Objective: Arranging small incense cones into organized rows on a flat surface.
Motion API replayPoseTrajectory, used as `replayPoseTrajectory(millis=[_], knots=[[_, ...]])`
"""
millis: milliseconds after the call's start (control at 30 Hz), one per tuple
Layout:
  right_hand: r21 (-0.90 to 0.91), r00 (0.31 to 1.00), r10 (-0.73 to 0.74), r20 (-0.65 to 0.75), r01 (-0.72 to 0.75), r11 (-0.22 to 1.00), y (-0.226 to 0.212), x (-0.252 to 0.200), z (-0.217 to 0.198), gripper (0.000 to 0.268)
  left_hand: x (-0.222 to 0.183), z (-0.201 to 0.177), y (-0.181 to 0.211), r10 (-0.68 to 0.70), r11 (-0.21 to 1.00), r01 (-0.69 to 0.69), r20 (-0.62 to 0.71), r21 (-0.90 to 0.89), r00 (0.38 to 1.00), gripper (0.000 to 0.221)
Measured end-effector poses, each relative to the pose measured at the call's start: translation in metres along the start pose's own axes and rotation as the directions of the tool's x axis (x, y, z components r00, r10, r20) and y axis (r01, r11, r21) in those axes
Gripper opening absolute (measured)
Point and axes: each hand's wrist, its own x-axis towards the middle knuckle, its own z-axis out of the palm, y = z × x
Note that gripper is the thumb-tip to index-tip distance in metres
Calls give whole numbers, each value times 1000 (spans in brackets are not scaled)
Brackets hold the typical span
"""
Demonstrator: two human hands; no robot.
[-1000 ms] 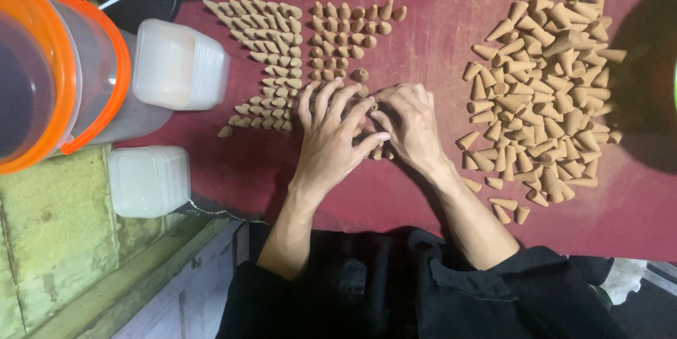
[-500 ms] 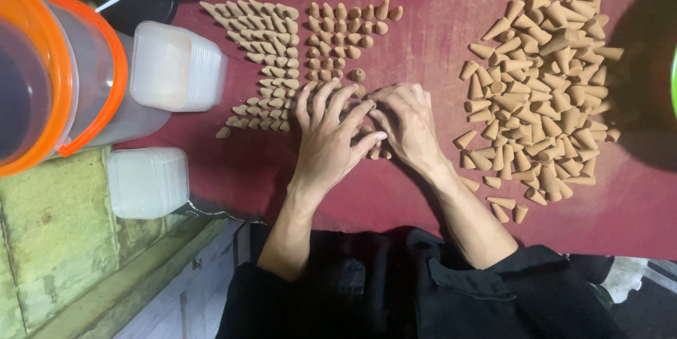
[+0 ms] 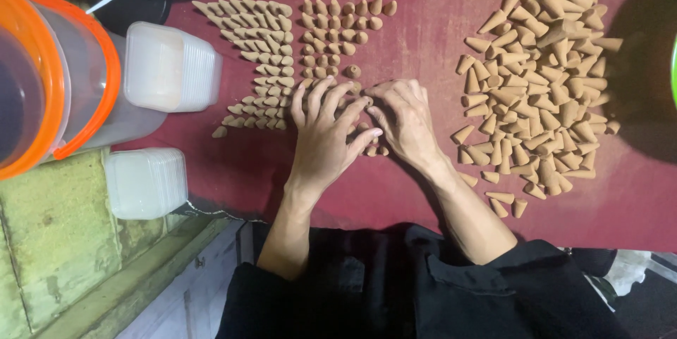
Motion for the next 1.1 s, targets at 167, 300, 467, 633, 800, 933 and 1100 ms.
replayPoseTrajectory(millis=[167,300,467,633,800,933,1100], knots=[[22,1000,24,8,-24,999,3,0,0,30,-1,2,1,0,1000,0,-10,-3,1000,49],[66,998,59,17,-60,996,-5,0,-13,33,1,-2,8,0,1000,-1,-10,-22,1000,53],[13,994,95,-51,-94,995,-18,-15,-51,33,11,-1,31,58,994,-66,-88,-87,994,49],[-104,980,135,-147,-151,983,-24,-43,-101,29,24,24,67,122,965,-148,-130,-216,984,45],[-215,944,197,-263,-256,942,-4,-81,-136,26,38,79,95,210,921,-245,-141,-302,967,36],[-240,922,227,-314,-308,921,10,-104,-148,27,44,98,105,255,912,-261,-61,-316,965,30],[-254,931,290,-223,-343,904,12,-125,-147,24,41,91,110,359,909,-288,213,-303,909,28]])
